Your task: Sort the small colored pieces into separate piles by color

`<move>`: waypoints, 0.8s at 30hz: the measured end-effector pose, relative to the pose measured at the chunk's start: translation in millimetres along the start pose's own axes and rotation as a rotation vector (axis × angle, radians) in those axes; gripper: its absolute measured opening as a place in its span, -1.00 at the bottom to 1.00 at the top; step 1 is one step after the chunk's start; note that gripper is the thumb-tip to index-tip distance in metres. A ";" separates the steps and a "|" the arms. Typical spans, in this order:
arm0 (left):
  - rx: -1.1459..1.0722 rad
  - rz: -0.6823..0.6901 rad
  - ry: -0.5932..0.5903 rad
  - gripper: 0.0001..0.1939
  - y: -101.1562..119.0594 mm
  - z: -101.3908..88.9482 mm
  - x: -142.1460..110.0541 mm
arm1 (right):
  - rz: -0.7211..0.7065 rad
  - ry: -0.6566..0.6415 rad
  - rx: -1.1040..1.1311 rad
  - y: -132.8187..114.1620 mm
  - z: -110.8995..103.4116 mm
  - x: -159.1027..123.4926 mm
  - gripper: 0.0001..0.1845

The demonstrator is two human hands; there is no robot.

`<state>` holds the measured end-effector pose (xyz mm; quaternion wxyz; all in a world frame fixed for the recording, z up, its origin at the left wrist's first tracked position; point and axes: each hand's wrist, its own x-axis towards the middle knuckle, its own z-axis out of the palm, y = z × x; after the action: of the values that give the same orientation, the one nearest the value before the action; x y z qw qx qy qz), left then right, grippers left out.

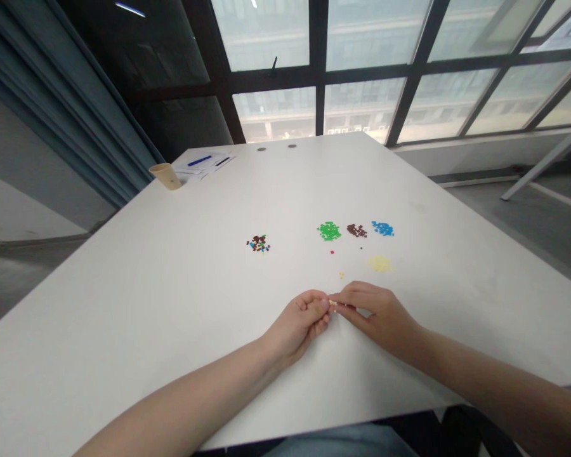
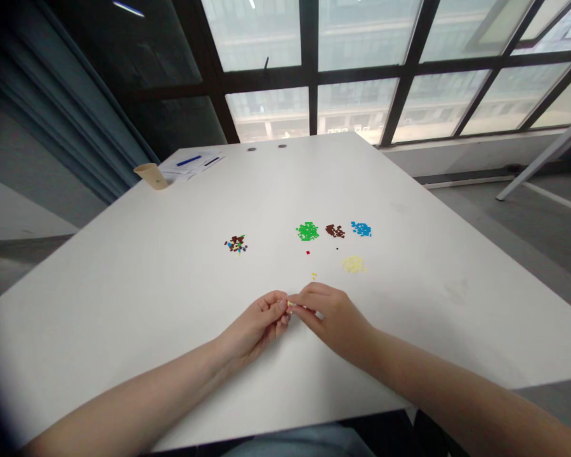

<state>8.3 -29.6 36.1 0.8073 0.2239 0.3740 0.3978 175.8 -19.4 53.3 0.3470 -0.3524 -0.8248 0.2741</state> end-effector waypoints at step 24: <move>0.320 -0.152 -0.113 -0.70 -3.0 -6.5 -12.1 | 0.687 0.029 -0.381 124.3 -90.8 -21.4 -0.72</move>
<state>-0.2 -40.7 35.2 0.8088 0.3425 0.4025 0.2579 304.9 57.6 13.9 0.1748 -0.6699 -0.6899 0.2114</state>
